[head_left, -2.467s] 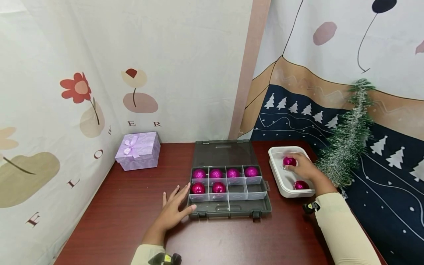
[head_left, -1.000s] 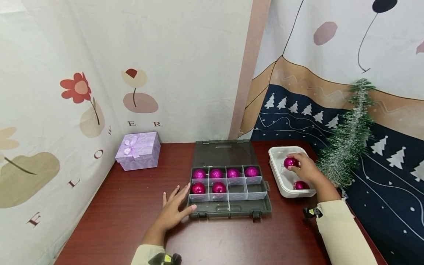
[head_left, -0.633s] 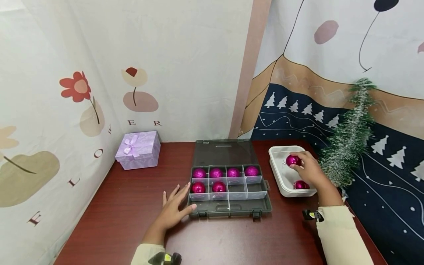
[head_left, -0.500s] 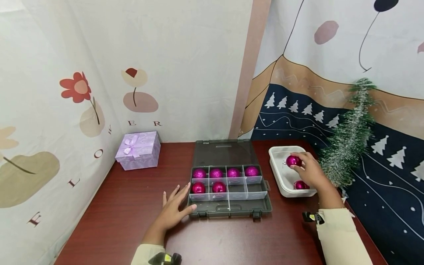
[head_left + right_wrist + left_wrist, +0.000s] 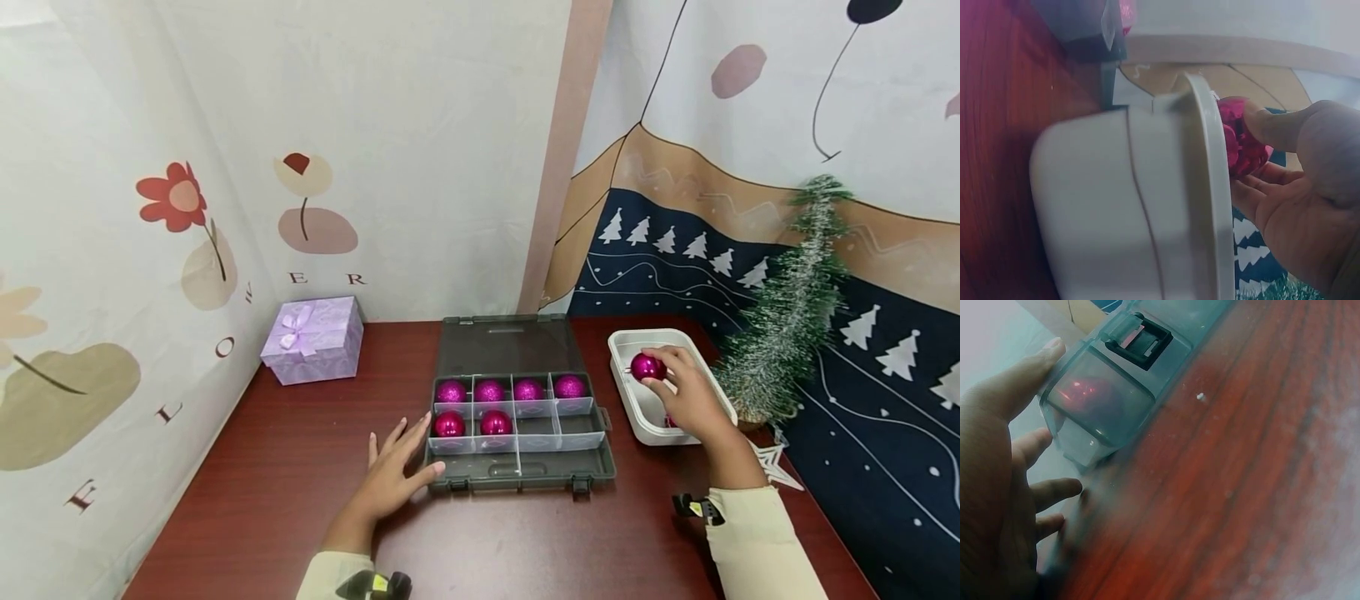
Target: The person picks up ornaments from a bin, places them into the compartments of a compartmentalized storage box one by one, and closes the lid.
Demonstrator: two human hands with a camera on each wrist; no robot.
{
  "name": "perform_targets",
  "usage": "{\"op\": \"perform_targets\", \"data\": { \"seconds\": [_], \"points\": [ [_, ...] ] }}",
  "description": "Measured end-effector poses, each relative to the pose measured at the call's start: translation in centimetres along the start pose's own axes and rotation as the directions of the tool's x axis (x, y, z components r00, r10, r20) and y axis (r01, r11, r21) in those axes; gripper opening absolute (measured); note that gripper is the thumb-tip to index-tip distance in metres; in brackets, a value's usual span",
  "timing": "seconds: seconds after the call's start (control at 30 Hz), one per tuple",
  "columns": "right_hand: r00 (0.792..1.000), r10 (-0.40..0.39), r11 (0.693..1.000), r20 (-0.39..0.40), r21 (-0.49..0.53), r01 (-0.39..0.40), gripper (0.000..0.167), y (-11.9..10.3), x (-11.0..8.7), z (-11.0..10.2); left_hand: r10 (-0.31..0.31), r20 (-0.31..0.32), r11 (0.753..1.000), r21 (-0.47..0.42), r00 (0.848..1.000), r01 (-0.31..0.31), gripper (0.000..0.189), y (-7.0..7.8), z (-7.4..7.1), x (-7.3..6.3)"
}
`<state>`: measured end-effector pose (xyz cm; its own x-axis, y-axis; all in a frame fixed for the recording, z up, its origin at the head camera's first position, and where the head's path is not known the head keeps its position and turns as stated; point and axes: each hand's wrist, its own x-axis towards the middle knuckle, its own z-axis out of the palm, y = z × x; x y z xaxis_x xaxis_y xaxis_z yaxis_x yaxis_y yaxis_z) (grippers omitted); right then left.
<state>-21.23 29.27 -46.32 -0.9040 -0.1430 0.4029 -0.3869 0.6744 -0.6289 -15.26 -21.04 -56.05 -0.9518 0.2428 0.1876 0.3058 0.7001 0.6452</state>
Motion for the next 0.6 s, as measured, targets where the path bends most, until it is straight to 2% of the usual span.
{"op": "perform_targets", "data": {
  "seconds": [0.23,0.6],
  "points": [
    [0.997,-0.066,0.997,-0.035,0.043,0.068,0.048,-1.1,-0.4,1.1,-0.006,0.013,1.000,0.009,1.000,0.005,0.087,0.0,0.0,0.1],
    [0.989,-0.142,0.989,-0.038,0.044,0.143,0.050,-1.6,-0.5,3.2,-0.012,0.018,1.000,-0.002,1.000,0.012,0.086,-0.1,0.0,0.1]
  ]
}}
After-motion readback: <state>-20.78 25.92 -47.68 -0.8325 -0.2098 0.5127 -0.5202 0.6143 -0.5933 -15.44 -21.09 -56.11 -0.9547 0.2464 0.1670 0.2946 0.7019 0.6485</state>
